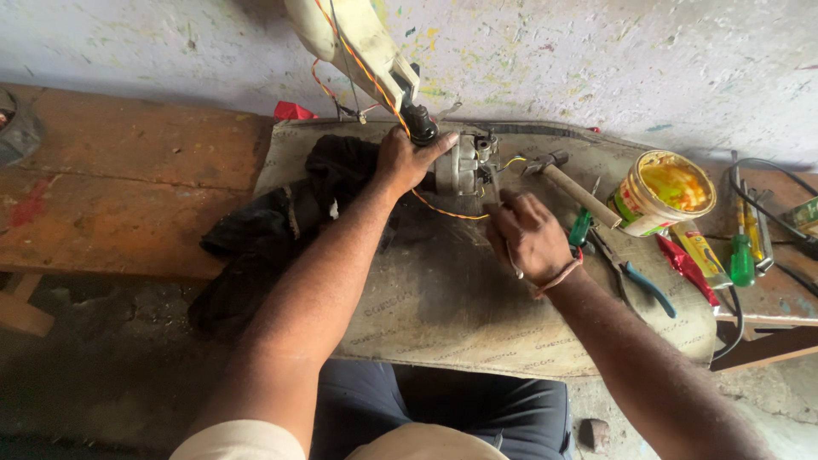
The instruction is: The person disassembles and works on an electric fan motor at a wooden workbench, using a screwdriver, pliers, and a hammer to remove screws and metal components.
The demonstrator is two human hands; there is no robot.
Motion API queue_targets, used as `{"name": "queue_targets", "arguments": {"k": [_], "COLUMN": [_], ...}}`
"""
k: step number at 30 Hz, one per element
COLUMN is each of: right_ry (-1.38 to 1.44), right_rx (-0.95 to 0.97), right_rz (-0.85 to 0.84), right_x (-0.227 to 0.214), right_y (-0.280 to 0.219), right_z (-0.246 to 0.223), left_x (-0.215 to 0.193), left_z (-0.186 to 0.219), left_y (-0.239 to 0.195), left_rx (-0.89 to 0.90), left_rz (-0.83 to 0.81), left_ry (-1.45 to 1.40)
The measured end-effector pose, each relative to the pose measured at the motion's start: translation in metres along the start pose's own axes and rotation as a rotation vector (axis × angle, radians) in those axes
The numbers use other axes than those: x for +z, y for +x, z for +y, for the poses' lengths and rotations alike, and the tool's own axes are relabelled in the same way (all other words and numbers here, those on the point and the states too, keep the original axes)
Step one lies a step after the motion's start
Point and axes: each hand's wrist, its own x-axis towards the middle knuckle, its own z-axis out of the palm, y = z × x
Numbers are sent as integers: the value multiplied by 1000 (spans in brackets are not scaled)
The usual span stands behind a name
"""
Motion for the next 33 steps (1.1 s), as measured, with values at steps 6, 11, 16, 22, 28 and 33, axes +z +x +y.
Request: {"name": "queue_targets", "arguments": {"k": [6,11,16,22,28,33], "right_ry": [-2,-54,-58,-229,-192,-47], "right_rx": [-62,-6,-30,-113,-233,-191], "right_rz": [23,61,-37,-241,-236,-118], "right_x": [1,2,9,15,0,1], "right_y": [0,-6,-6,-2,18,25], "right_z": [-1,3,5,6,14,11], "left_x": [0,2,2,-2,-3,-3], "left_z": [2,1,1,5,4,5], "left_y": [0,0,-1,-1,-1,-1], "left_rx": [-8,36,-71,-9,31,-1], "left_rz": [10,47,-11,11,10,-2], "left_ry": [-42,-61,-41,-57,-41,-57]}}
